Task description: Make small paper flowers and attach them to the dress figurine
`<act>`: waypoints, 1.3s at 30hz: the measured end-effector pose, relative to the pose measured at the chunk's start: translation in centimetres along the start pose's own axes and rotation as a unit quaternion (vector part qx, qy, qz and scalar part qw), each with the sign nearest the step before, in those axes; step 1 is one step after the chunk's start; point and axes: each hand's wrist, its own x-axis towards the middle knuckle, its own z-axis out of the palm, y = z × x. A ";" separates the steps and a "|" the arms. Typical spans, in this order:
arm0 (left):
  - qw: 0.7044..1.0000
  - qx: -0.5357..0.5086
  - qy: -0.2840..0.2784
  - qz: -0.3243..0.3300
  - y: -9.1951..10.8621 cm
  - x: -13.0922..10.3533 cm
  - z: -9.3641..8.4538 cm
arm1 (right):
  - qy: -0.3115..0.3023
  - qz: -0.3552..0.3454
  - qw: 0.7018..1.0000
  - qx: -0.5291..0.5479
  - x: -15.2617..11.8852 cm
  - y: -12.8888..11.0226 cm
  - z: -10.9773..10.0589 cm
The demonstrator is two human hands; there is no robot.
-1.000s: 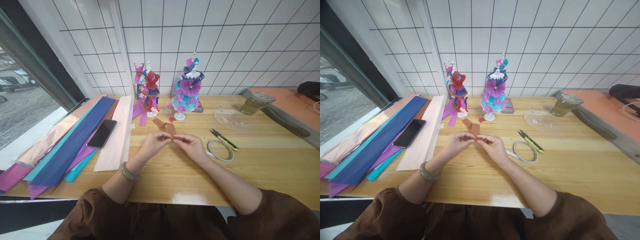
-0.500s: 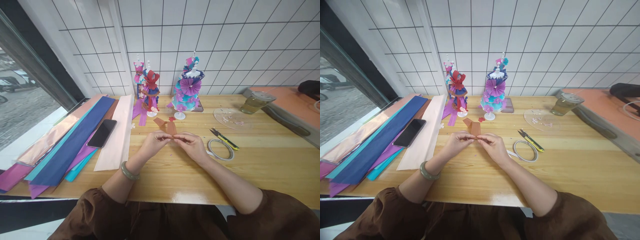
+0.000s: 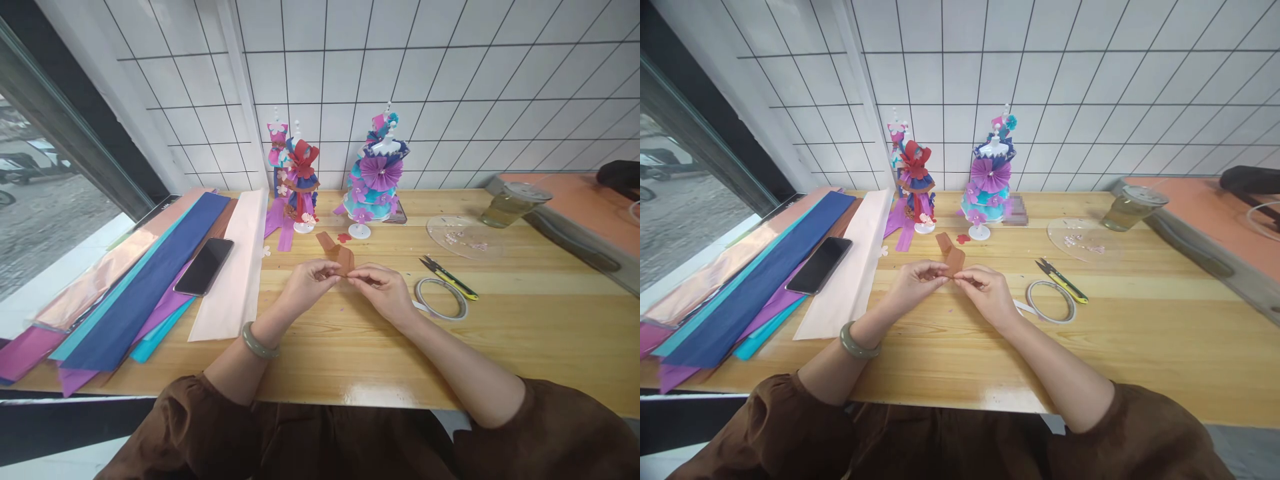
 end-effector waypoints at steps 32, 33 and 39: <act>0.996 -0.048 -0.064 -0.042 0.0 -0.1 0.0 | -0.009 0.037 0.999 0.027 -0.1 0.1 0.3; 0.996 -0.042 -0.060 -0.042 0.0 -0.1 0.0 | -0.013 0.051 0.998 0.040 -0.1 0.2 0.3; 0.997 -0.034 -0.048 -0.039 0.0 -0.2 -0.1 | -0.032 0.125 0.983 0.131 -0.1 1.0 0.7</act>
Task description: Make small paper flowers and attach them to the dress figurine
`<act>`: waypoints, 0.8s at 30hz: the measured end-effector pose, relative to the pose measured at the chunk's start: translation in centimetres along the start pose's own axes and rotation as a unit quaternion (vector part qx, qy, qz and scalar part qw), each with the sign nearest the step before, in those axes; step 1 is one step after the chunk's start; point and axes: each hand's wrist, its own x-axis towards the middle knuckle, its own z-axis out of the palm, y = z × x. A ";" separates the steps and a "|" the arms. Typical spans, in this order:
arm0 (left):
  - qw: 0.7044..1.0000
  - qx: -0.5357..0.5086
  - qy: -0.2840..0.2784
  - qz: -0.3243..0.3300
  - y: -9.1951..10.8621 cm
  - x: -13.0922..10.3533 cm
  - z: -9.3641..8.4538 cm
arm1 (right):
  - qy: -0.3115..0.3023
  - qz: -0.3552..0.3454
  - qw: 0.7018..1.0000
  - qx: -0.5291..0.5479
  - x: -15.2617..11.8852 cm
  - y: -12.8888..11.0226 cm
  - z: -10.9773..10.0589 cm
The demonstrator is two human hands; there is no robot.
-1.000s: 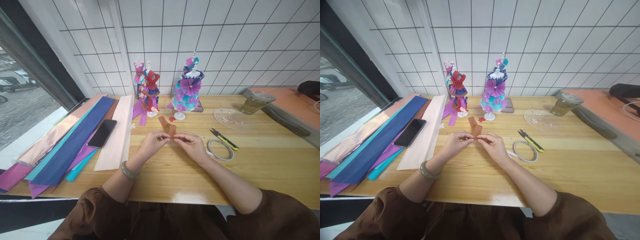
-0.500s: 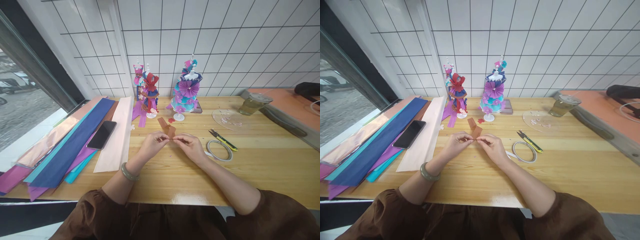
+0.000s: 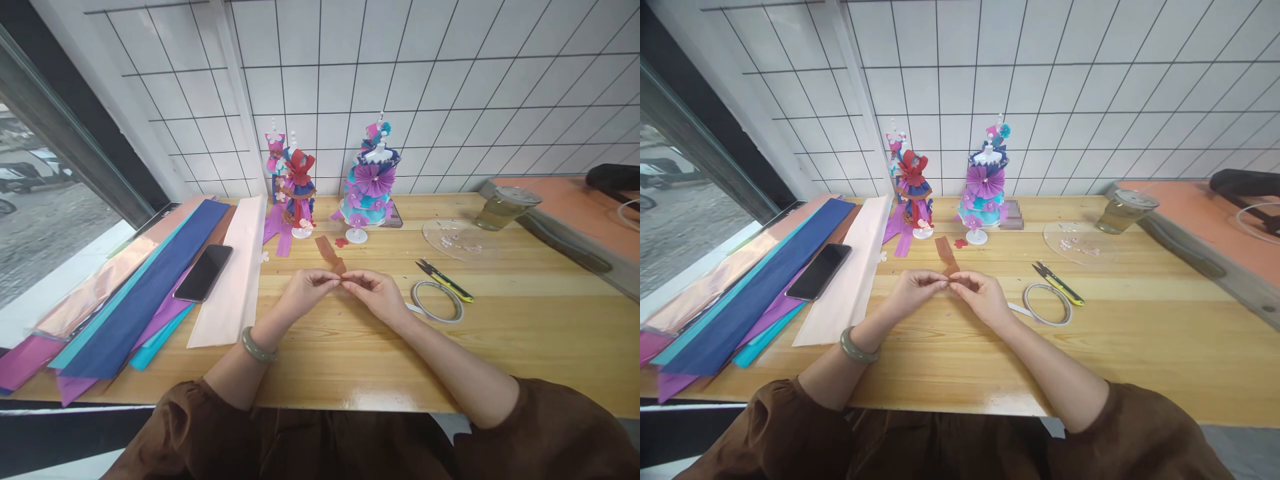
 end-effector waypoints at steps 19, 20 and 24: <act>0.992 -0.120 0.020 -0.044 0.5 0.3 -0.2 | 0.032 0.042 0.996 0.068 0.2 -0.8 -0.4; 0.991 -0.121 0.018 -0.046 0.7 0.2 -0.3 | 0.033 0.043 0.996 0.073 0.2 -0.8 -0.4; 0.991 -0.121 0.019 -0.055 1.2 0.1 -0.4 | 0.040 0.052 0.994 0.089 0.2 -0.7 -0.4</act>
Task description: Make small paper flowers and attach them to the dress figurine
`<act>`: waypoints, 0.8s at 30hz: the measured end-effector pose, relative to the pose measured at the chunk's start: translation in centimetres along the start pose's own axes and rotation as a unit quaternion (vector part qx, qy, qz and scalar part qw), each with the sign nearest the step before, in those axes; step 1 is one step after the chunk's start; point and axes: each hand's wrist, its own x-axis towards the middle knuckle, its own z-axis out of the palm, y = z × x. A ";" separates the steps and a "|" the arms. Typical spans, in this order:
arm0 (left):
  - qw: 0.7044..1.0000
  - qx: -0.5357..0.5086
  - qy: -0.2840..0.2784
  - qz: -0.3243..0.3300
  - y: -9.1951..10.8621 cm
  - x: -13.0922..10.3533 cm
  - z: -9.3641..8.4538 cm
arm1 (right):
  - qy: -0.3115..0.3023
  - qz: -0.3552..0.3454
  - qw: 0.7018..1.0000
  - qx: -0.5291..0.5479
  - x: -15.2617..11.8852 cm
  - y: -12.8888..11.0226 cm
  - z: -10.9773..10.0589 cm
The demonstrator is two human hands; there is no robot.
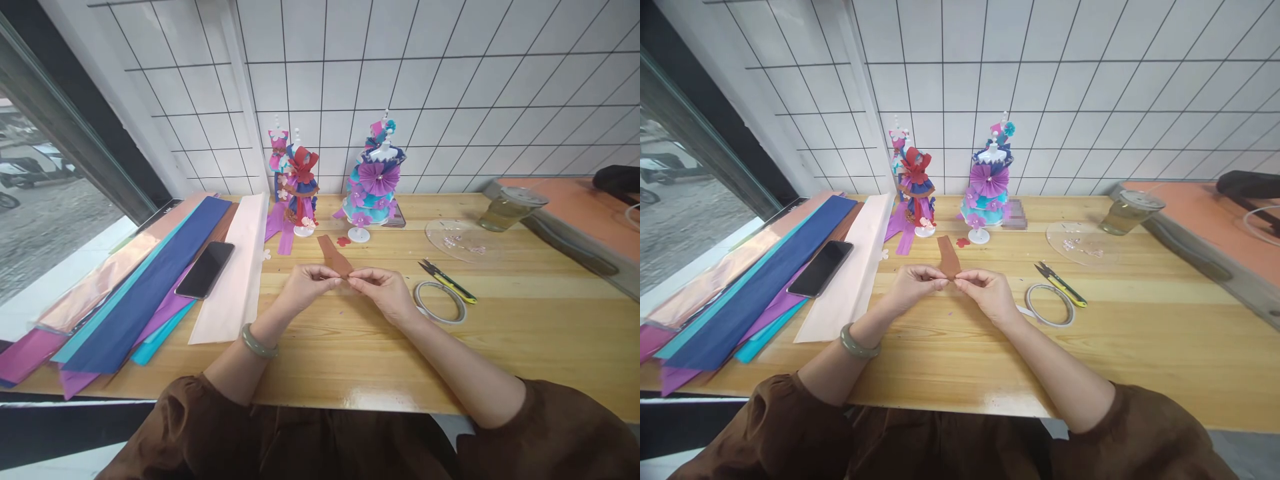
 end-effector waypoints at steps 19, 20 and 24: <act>0.999 -0.050 0.011 0.019 -0.8 0.5 0.6 | -0.009 -0.013 1.000 0.018 0.1 0.4 0.0; 0.999 -0.045 0.009 0.027 -1.0 0.5 0.6 | -0.011 -0.021 1.000 0.009 0.1 0.4 0.0; 0.998 -0.030 -0.015 0.053 -1.6 0.6 0.6 | -0.012 -0.046 0.998 -0.030 0.1 0.6 0.1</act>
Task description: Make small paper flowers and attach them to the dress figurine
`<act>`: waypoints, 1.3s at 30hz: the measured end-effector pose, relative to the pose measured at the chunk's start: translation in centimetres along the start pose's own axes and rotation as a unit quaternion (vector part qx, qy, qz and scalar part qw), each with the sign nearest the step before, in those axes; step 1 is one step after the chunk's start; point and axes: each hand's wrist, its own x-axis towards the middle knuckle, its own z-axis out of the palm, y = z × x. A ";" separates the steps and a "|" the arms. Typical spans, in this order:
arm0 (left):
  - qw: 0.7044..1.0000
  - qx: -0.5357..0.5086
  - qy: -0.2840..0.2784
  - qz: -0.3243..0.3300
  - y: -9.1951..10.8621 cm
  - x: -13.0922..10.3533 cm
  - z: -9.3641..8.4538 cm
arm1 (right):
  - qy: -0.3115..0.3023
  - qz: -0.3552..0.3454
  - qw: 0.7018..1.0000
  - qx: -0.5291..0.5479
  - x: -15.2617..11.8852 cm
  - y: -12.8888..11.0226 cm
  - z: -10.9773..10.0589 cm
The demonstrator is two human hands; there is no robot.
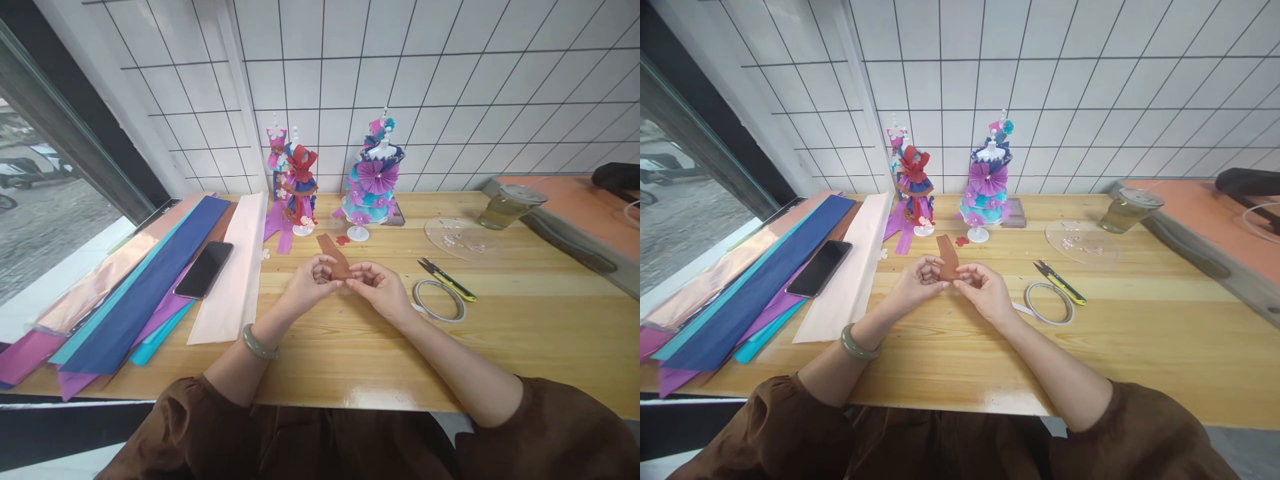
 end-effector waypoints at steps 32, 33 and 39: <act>0.970 0.232 0.016 0.072 0.5 -0.4 -0.3 | -0.016 -0.118 0.977 -0.177 -0.3 -0.6 -0.3; 0.974 0.217 0.014 0.064 0.5 -0.4 -0.3 | -0.018 -0.115 0.978 -0.171 -0.3 -0.6 -0.3; 0.990 0.140 -0.001 0.017 0.3 -0.4 -0.2 | -0.026 -0.089 0.987 -0.135 -0.2 -0.7 -0.3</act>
